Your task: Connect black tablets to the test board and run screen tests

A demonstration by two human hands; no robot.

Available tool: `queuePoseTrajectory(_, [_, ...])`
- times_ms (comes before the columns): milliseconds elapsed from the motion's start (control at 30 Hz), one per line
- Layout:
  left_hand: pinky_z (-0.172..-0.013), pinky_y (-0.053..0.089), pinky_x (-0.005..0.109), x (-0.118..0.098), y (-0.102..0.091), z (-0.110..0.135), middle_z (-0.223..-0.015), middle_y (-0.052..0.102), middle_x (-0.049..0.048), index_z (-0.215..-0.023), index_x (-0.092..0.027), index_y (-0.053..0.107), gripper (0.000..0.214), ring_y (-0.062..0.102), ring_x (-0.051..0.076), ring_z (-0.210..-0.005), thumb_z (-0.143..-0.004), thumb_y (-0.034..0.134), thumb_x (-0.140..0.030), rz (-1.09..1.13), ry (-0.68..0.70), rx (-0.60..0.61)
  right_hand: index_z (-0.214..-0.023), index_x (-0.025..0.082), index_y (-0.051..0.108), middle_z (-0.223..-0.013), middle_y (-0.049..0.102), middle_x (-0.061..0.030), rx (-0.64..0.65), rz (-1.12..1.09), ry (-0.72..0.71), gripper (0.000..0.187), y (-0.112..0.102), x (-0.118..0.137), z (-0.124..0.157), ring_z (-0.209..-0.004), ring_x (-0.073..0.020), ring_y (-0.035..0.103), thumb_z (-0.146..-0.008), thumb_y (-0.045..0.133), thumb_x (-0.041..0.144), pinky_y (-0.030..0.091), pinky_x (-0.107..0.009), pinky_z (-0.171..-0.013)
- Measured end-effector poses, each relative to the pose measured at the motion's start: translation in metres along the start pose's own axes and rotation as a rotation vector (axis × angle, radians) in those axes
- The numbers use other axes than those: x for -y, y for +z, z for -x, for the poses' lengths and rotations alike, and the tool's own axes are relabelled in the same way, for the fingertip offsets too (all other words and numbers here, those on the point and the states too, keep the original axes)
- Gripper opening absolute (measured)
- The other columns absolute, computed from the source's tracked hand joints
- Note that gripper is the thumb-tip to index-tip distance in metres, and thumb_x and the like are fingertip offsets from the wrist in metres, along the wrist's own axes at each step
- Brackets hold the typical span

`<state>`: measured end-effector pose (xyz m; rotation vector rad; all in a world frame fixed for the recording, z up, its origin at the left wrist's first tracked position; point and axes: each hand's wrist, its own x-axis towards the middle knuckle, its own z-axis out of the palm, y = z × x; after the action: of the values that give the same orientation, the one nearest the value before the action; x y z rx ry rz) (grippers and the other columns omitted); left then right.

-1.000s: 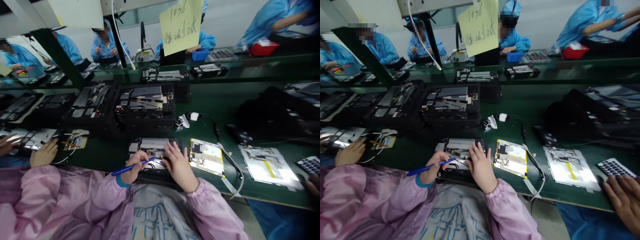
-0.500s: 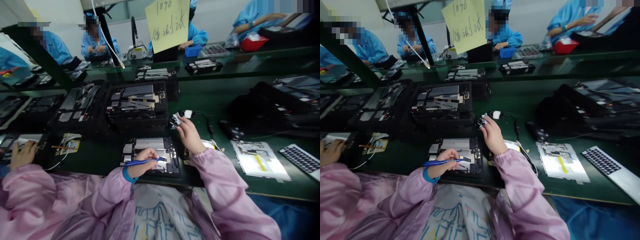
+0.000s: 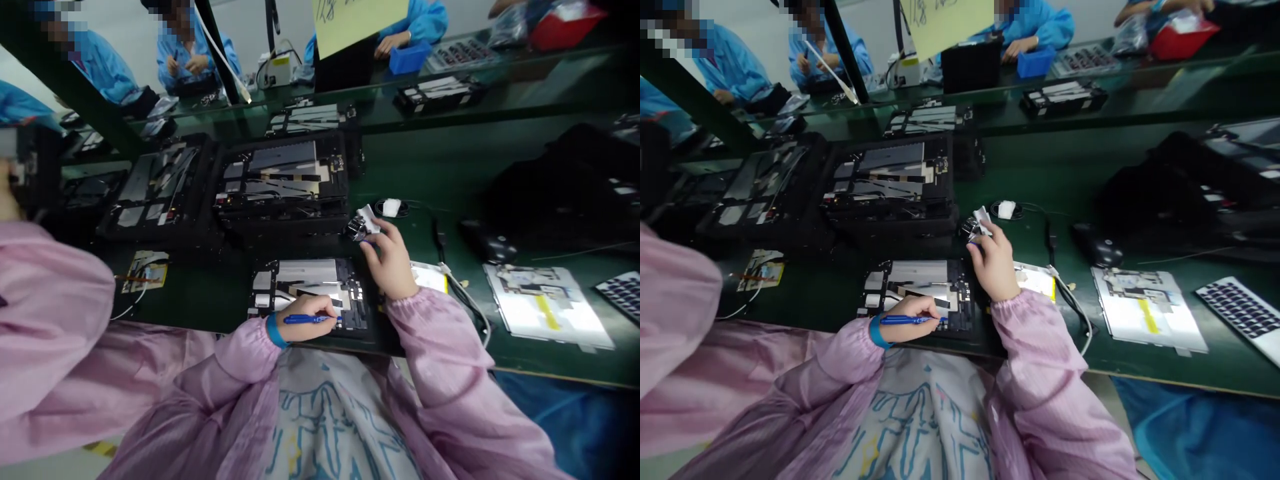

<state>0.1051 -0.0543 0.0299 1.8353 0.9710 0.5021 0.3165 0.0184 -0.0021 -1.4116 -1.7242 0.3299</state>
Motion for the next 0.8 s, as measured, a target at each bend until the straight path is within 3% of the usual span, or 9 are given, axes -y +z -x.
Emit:
queuePoseTrajectory(67, [-0.059, 0.039, 0.023, 0.000, 0.001, -0.001, -0.067, 0.060, 0.0000, -0.072, -0.017, 0.055, 0.006, 0.054, 0.011, -0.061, -0.076, 0.056, -0.021, -0.035, 0.034, 0.019, -0.086, 0.020, 0.059, -0.110, 0.063, -0.0124, 0.030, -0.139, 0.027, 0.020, -0.005, 0.010, 0.016, -0.106, -0.0238, 0.058, -0.088, 0.049, 0.037, 0.044, -0.043, -0.094])
queuePoseTrajectory(167, [-0.061, 0.040, 0.023, 0.001, 0.002, -0.002, -0.070, 0.061, 0.0006, -0.074, -0.017, 0.056, 0.008, 0.055, 0.012, -0.063, -0.079, 0.055, -0.023, -0.073, 0.064, 0.049, -0.085, 0.021, 0.061, -0.091, 0.066, -0.0075, 0.111, -0.255, 0.094, 0.020, -0.008, 0.022, 0.042, -0.090, -0.0213, 0.062, -0.087, 0.052, 0.039, 0.048, -0.039, -0.085])
queuePoseTrajectory(300, [-0.062, 0.041, 0.023, 0.002, 0.002, -0.001, -0.070, 0.061, 0.0010, -0.072, -0.017, 0.056, 0.008, 0.056, 0.012, -0.065, -0.078, 0.057, -0.022, -0.045, 0.071, 0.080, -0.086, 0.021, 0.065, -0.088, 0.067, -0.0067, 0.182, -0.316, 0.155, 0.024, -0.013, 0.029, 0.069, -0.087, -0.0210, 0.063, -0.086, 0.055, 0.043, 0.049, -0.038, -0.081])
queuePoseTrajectory(367, [-0.062, 0.043, 0.024, 0.003, 0.001, 0.001, -0.072, 0.063, 0.0015, -0.075, -0.017, 0.055, 0.008, 0.058, 0.013, -0.066, -0.078, 0.057, -0.023, 0.069, 0.011, 0.029, -0.087, 0.021, 0.066, -0.088, 0.068, -0.0069, 0.221, -0.333, 0.160, 0.026, -0.016, 0.031, 0.078, -0.086, -0.0213, 0.063, -0.086, 0.055, 0.045, 0.050, -0.039, -0.081])
queuePoseTrajectory(533, [-0.060, 0.044, 0.024, 0.005, 0.000, 0.007, -0.071, 0.063, 0.0016, -0.082, -0.017, 0.052, 0.017, 0.059, 0.012, -0.062, -0.080, 0.059, -0.032, 0.409, -0.089, -0.094, -0.086, 0.022, 0.069, -0.083, 0.069, -0.0066, 0.283, -0.355, 0.121, 0.026, -0.019, 0.037, 0.086, -0.083, -0.0215, 0.063, -0.086, 0.056, 0.045, 0.051, -0.039, -0.077])
queuePoseTrajectory(800, [-0.065, 0.045, 0.028, 0.006, 0.000, 0.013, -0.073, 0.063, 0.0025, -0.080, -0.019, 0.053, 0.012, 0.060, 0.014, -0.068, -0.084, 0.056, -0.030, 0.438, 0.009, -0.012, -0.081, 0.025, 0.068, -0.077, 0.068, -0.0038, 0.355, -0.356, -0.065, 0.018, -0.016, 0.057, 0.083, -0.083, -0.0220, 0.061, -0.089, 0.055, 0.034, 0.047, -0.041, -0.079])
